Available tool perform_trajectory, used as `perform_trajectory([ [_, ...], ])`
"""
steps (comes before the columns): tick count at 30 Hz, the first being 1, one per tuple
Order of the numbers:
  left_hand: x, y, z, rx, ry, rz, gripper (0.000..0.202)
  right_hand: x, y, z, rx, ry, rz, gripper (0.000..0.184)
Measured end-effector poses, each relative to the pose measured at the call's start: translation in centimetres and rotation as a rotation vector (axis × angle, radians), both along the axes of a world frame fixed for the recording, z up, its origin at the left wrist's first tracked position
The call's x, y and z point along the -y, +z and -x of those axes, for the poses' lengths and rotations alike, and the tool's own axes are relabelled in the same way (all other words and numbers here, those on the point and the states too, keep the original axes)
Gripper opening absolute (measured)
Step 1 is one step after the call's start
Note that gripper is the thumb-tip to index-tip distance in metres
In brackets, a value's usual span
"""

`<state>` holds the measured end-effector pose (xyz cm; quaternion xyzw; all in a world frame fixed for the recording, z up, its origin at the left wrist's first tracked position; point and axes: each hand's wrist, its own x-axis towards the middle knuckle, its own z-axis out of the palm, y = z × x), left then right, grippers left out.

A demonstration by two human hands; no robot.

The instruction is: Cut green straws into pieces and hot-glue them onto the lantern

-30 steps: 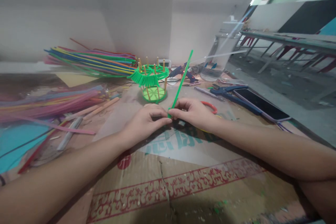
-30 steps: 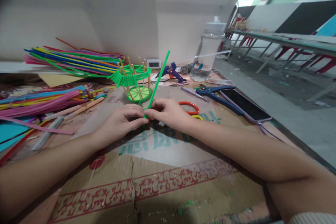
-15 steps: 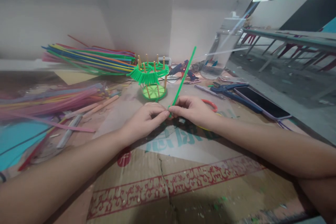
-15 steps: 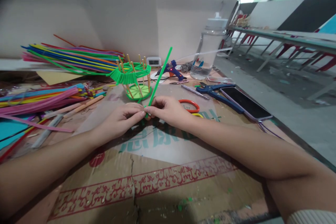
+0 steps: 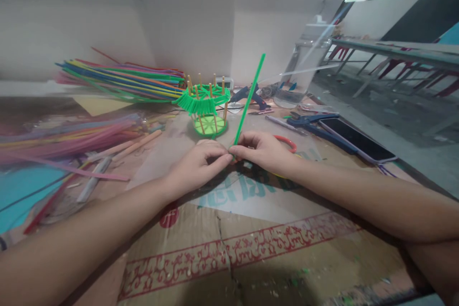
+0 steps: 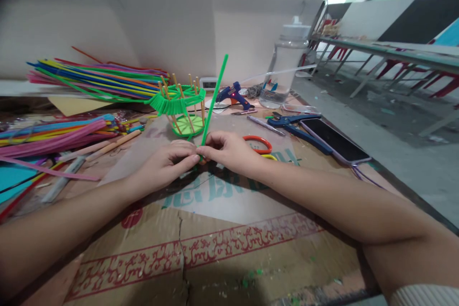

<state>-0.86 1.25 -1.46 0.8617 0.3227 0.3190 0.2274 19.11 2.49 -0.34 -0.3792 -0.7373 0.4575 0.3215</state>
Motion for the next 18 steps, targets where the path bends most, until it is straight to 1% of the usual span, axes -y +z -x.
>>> perform_trajectory([
  [3,0.11,-0.22,-0.01,0.002,0.025,-0.052,0.016,0.28,0.25,0.05,0.066,-0.039,-0.094,0.026],
  [6,0.09,-0.44,0.01,0.003,0.034,-0.083,0.018,0.57,0.53,0.11,0.121,-0.069,-0.189,0.024],
  [8,0.05,-0.47,0.01,0.013,0.034,-0.08,0.019,0.64,0.61,0.11,0.134,-0.075,-0.216,0.025],
  [11,0.04,-0.3,-0.01,0.044,0.036,-0.027,0.019,0.51,0.51,0.04,0.108,-0.049,-0.208,0.025],
  [15,0.08,0.04,0.0,0.08,0.051,0.123,0.026,0.15,0.29,-0.13,0.05,0.027,-0.119,0.026],
  [18,0.06,0.1,0.07,0.1,0.06,0.185,0.027,0.07,0.31,-0.19,0.053,0.044,-0.087,0.026],
])
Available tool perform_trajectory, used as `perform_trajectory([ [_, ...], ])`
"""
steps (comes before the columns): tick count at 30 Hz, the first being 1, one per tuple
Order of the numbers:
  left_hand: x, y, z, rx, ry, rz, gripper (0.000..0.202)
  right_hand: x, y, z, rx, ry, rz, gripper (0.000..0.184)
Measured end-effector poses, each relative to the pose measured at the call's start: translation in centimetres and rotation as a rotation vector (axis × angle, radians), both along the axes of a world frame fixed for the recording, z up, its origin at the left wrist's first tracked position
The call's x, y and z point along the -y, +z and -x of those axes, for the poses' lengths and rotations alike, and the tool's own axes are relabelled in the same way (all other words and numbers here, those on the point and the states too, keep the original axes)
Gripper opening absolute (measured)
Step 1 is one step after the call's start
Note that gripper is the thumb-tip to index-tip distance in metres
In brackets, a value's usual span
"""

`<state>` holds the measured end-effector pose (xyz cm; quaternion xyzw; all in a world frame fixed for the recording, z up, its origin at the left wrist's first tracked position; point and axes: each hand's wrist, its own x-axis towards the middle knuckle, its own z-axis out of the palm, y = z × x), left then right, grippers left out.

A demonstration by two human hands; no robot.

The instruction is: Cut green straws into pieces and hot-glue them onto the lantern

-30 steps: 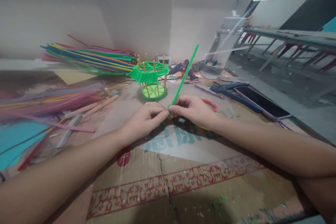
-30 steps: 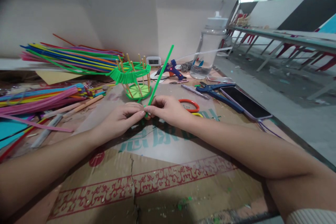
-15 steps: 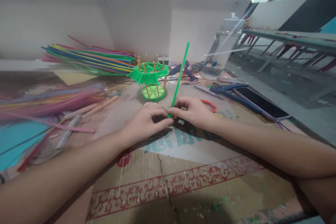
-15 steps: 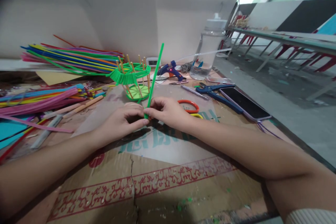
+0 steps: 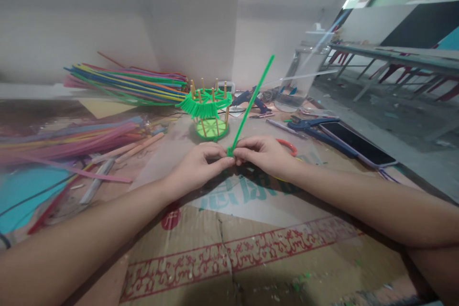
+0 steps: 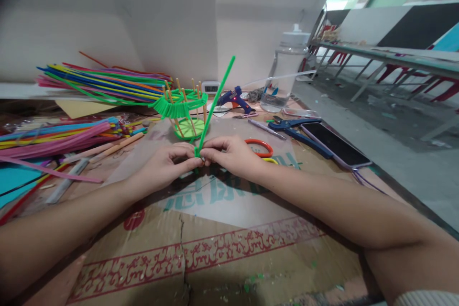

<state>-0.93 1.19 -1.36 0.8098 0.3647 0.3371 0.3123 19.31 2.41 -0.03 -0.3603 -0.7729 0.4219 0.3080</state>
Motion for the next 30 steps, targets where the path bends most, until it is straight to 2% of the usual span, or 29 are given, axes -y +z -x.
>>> perform_trajectory([
  [10,-0.02,-0.09,-0.07,-0.038,-0.023,-0.059,0.023,0.26,0.11,0.13,0.039,-0.079,-0.069,0.02],
  [14,-0.1,-0.08,-0.04,-0.035,-0.062,-0.065,0.024,0.08,0.0,0.23,0.001,-0.068,0.05,0.026],
  [18,-0.18,-0.04,0.14,0.026,-0.112,0.016,0.035,-0.06,-0.01,0.27,-0.12,-0.067,0.204,0.029],
  [22,-0.1,0.0,0.21,0.085,-0.124,0.1,0.041,0.03,0.06,0.3,-0.18,-0.054,0.261,0.026],
  [27,-0.12,-0.08,0.2,0.147,-0.032,0.22,0.046,0.05,0.0,0.32,-0.219,-0.05,0.277,0.024],
  [30,-0.24,-0.13,0.21,0.097,0.031,0.186,0.04,0.01,0.03,0.35,-0.187,-0.062,0.242,0.027],
])
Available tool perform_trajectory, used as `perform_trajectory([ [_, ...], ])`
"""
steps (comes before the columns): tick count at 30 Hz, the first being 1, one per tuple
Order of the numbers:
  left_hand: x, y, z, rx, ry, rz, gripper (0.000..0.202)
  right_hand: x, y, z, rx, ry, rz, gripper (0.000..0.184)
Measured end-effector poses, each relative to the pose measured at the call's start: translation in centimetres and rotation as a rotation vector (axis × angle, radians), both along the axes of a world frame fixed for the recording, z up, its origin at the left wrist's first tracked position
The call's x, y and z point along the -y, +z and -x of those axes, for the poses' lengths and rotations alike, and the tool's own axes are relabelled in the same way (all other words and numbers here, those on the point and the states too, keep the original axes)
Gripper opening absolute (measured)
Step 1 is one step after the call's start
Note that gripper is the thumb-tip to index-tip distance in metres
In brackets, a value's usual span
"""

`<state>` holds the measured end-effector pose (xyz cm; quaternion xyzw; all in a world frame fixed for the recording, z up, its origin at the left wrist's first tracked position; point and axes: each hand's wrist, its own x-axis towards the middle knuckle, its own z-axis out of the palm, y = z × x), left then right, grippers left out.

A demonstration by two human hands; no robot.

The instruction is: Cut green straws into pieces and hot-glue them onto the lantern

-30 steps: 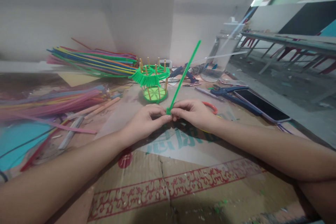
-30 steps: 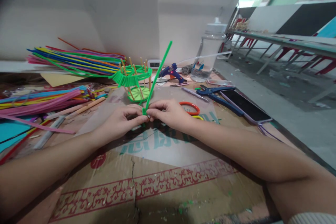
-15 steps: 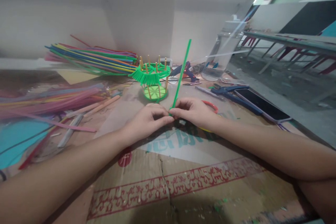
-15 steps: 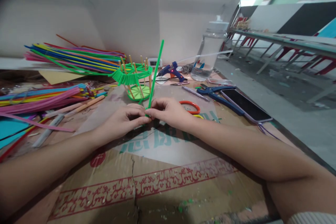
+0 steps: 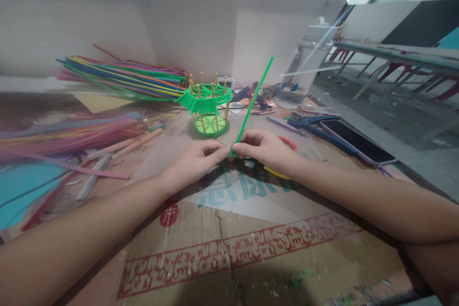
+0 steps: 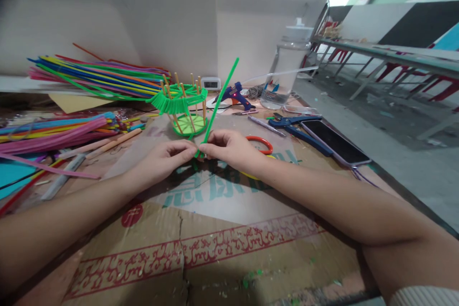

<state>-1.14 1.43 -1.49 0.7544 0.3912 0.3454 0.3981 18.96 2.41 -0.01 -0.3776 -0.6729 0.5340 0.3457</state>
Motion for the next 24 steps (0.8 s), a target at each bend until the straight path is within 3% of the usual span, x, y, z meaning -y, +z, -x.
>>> perform_trajectory([
  [12,0.07,-0.03,-0.1,-0.043,0.022,-0.044,0.028,-0.15,-0.11,-0.18,0.088,-0.008,-0.08,0.031],
  [18,0.08,-0.1,-0.08,-0.049,0.022,-0.022,0.027,-0.13,-0.24,-0.19,0.079,0.011,-0.085,0.027],
  [24,-0.06,-0.16,0.01,-0.043,-0.03,-0.107,0.027,-0.03,-0.07,0.08,0.041,-0.052,-0.041,0.029],
])
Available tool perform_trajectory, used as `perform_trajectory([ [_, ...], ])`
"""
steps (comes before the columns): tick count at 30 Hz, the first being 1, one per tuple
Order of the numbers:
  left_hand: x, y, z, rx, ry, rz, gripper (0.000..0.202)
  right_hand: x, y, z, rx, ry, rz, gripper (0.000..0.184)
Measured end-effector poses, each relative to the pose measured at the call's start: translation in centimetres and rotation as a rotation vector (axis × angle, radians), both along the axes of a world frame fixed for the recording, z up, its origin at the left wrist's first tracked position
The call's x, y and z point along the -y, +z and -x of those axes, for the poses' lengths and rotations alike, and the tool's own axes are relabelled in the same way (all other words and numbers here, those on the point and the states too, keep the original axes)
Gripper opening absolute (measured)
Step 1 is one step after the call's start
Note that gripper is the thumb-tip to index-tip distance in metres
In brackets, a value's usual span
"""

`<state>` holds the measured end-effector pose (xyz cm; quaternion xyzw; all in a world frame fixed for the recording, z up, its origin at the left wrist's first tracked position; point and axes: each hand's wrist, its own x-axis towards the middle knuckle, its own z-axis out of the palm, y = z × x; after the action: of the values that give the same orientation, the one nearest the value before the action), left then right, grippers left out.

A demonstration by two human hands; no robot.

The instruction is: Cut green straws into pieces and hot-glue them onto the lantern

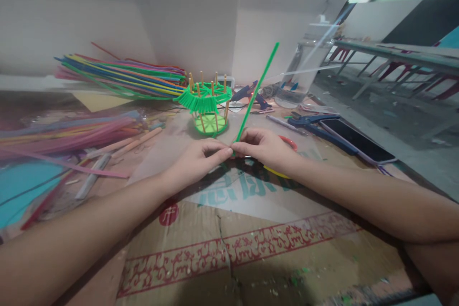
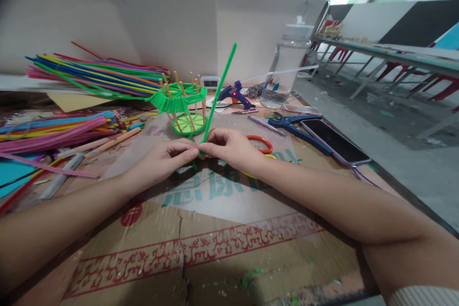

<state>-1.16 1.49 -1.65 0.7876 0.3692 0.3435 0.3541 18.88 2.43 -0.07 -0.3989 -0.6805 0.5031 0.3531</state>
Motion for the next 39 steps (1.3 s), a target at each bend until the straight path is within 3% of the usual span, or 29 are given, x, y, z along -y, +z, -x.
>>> perform_trajectory([
  [5,-0.07,-0.03,0.17,0.005,-0.017,0.028,0.034,0.1,0.32,0.06,-0.005,0.004,0.027,0.028],
  [12,0.14,0.09,-0.14,-0.013,0.007,0.053,0.022,-0.14,0.11,-0.08,0.007,0.01,0.002,0.03],
  [23,0.18,-0.28,-0.01,-0.055,0.048,-0.096,0.013,-0.09,0.01,-0.14,0.054,0.063,-0.028,0.031],
  [30,0.54,0.1,-0.26,-0.064,0.043,-0.109,0.011,0.19,0.08,-0.24,0.145,0.008,-0.107,0.031],
  [39,0.47,-0.02,-0.29,-0.101,0.05,-0.151,0.02,0.33,0.26,-0.18,0.103,0.015,-0.148,0.03],
])
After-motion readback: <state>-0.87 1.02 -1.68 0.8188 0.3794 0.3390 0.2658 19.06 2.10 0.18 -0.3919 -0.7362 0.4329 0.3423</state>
